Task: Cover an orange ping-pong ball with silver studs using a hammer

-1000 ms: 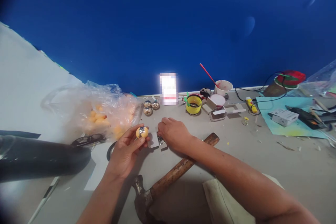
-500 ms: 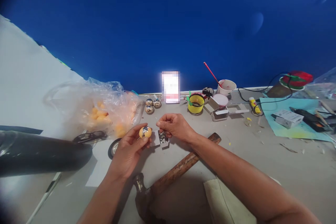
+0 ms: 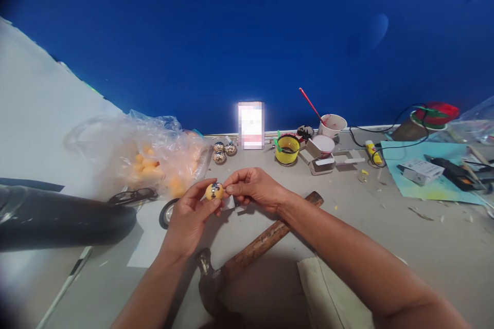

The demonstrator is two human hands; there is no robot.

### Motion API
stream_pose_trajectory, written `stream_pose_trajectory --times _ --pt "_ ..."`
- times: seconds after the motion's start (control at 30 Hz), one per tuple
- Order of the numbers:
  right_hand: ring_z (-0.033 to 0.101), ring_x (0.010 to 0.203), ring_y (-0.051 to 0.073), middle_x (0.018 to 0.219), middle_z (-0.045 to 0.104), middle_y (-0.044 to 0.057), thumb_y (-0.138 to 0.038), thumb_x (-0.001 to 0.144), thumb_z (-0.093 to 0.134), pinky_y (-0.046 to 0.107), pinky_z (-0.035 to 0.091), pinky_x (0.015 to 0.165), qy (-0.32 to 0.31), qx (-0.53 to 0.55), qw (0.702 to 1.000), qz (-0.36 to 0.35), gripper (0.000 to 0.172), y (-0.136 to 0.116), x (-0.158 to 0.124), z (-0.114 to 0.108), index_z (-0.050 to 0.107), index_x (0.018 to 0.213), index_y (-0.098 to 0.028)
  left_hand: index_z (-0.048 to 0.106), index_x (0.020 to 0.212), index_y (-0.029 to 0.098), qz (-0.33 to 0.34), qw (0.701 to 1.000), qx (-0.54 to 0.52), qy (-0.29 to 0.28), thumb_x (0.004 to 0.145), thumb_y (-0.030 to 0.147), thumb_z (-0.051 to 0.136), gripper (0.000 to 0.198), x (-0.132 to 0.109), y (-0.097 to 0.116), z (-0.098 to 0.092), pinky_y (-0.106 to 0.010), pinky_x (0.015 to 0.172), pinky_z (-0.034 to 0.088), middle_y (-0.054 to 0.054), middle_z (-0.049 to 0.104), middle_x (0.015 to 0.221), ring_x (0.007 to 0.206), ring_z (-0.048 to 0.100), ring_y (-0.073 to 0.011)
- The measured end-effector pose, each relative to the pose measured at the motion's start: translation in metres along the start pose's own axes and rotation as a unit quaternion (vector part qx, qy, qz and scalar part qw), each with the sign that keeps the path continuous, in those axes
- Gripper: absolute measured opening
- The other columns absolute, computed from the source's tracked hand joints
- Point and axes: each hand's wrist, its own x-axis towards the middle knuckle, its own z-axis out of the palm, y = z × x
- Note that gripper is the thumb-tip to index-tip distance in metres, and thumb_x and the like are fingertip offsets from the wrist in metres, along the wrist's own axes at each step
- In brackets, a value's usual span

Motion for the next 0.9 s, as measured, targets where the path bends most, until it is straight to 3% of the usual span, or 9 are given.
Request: stream_pose_trajectory --times 0.37,0.9 --pt "0.053 0.052 0.007 0.071 0.074 0.004 -0.036 0.064 0.093 0.017 0.036 0.046 0.003 -0.023 1.0 0.017 0.034 0.0037 0.0023 -0.0016 0.077 0.083 -0.013 0.068 0.11 0.017 0.011 0.997 0.07 -0.006 0.063 0.031 0.092 0.055 -0.0024 -0.0019 -0.0025 -0.03 0.08 0.056 -0.005 0.076 0.089 0.085 0.073 -0.0206" --pt "0.053 0.052 0.007 0.067 0.071 0.002 -0.034 0.062 0.093 0.019 0.038 0.047 0.015 -0.036 0.999 0.008 0.031 0.0063 0.0027 0.0015 0.076 0.079 -0.014 0.068 0.107 0.017 0.037 0.991 0.128 0.019 0.064 0.031 0.088 0.05 -0.005 -0.0013 -0.0003 -0.026 0.071 0.054 -0.001 0.072 0.083 0.075 0.066 -0.0151"
